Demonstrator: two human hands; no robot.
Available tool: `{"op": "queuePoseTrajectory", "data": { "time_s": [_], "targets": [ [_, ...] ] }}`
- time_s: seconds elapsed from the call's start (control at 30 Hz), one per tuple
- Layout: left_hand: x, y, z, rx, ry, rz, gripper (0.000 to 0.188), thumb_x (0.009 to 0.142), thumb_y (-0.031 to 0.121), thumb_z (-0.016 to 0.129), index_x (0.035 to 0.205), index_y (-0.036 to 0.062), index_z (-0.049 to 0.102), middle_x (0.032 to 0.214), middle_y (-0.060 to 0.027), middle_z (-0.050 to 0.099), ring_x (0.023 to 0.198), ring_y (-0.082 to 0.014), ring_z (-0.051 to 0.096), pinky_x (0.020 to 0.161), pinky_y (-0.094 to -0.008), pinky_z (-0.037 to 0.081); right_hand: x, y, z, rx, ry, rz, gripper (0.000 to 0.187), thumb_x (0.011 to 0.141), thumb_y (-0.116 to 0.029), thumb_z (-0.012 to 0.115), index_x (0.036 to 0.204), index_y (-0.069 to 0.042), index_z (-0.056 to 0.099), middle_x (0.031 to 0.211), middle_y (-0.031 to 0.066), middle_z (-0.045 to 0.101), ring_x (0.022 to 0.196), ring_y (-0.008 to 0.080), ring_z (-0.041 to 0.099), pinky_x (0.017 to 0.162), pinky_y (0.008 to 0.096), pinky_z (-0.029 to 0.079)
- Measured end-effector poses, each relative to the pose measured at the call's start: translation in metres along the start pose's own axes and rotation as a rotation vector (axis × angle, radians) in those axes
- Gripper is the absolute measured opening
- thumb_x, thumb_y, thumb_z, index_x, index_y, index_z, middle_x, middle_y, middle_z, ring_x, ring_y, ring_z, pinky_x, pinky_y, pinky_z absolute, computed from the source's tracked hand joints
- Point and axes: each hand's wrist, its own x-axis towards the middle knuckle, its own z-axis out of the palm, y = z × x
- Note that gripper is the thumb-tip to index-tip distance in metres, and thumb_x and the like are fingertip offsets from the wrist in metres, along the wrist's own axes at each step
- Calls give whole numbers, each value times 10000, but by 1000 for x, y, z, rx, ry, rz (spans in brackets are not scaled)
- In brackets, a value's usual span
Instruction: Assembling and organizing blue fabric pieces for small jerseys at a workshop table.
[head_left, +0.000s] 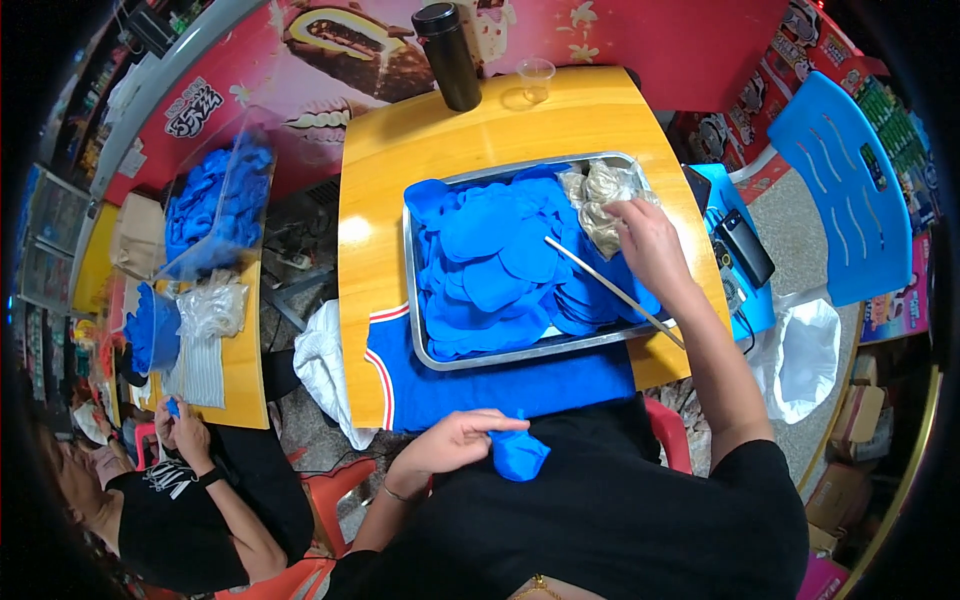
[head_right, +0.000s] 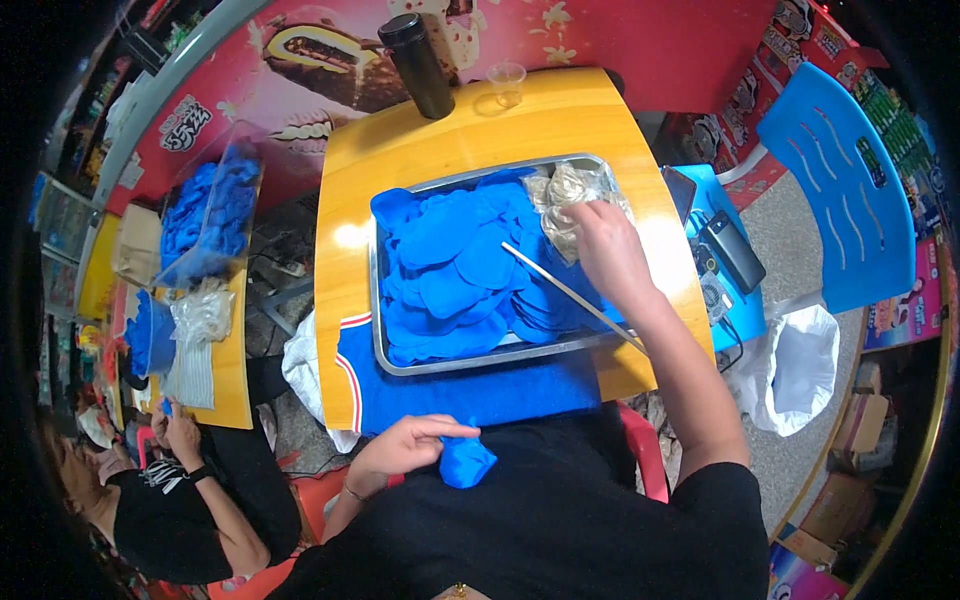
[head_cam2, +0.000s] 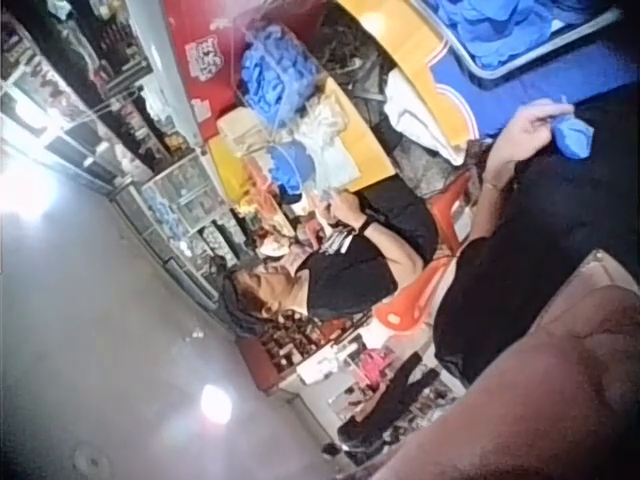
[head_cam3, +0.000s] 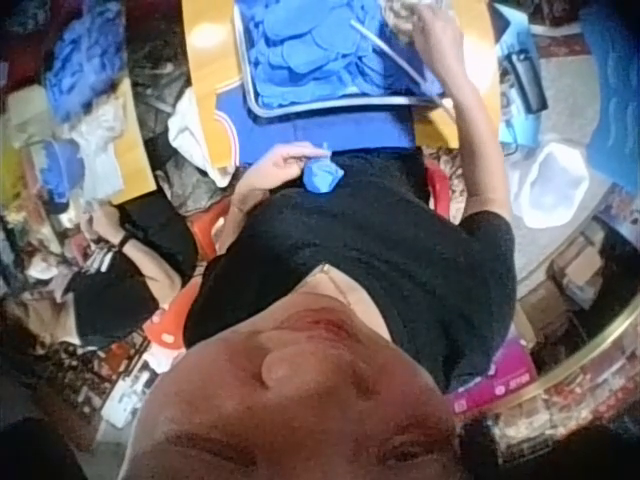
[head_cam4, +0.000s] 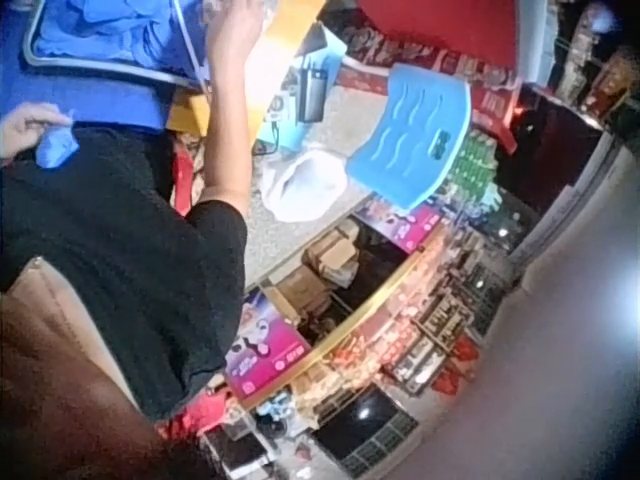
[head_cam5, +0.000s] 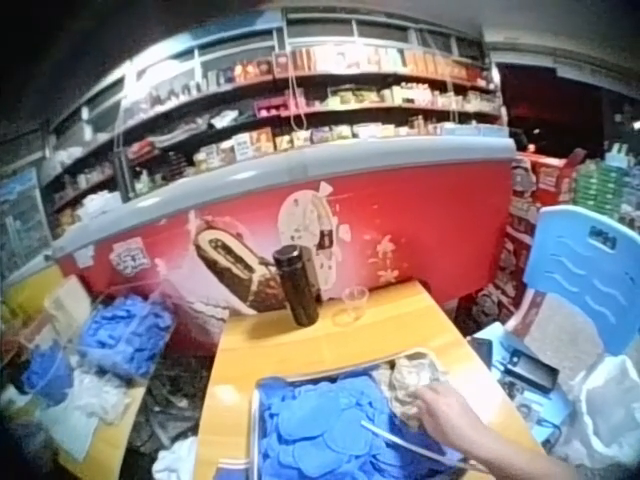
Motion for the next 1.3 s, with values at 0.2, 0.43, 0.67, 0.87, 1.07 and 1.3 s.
{"op": "queuePoseTrajectory", "data": {
  "time_s": [0.2, 0.43, 0.67, 0.87, 1.07, 1.3],
  "targets": [
    [-5, 9, -2, 137, 252, -47, 453, 719, -75, 498, 1134, 56, 622, 865, -29, 568, 697, -51, 482, 567, -172, 360, 29, 17, 17, -331, -57, -233, 226, 745, -107, 591, 968, -93, 626, 904, 112, 605, 908, 283, 567, 812, 376, 453],
    [29, 21, -11, 396, 846, 246, 433, 747, -19, 576, 1178, 11, 572, 895, -99, 574, 786, -146, 543, 667, -240, 435, 38, 17, 2, -242, -125, -38, 121, 791, -127, 581, 888, -76, 634, 874, 117, 600, 901, 289, 573, 776, 382, 466],
    [48, 16, -15, 1141, 827, 139, 546, 728, 223, 713, 1203, 25, 531, 1251, -231, 409, 1202, -374, 357, 989, -452, 301, 38, 17, -26, 390, 45, 242, 144, 917, -151, 516, 964, -15, 519, 754, 39, 521, 706, 105, 505, 658, 256, 418],
    [52, 41, -12, 881, 883, 390, 489, 754, 227, 710, 1172, 33, 547, 1209, -190, 466, 1138, -328, 449, 928, -387, 381, 26, -48, -43, 934, -209, 224, 158, 927, -214, 500, 981, -66, 495, 850, -24, 477, 799, 52, 443, 713, 204, 367],
    [78, 52, 1, -255, 575, 444, 319, 876, 181, 605, 1115, 0, 499, 1012, -75, 556, 901, -134, 555, 751, -258, 475, 10, -105, -26, 969, -395, 11, 126, 903, -137, 527, 966, -33, 496, 840, -8, 484, 777, 52, 452, 667, 217, 401],
    [69, 54, 1, -466, 586, 393, 171, 903, 109, 545, 1049, 26, 513, 919, -40, 584, 806, -79, 563, 701, -242, 501, 1, -116, -13, 1222, -472, 156, 172, 891, -164, 546, 1009, -50, 496, 913, 14, 520, 828, 67, 505, 744, 217, 421]
  ]
}}
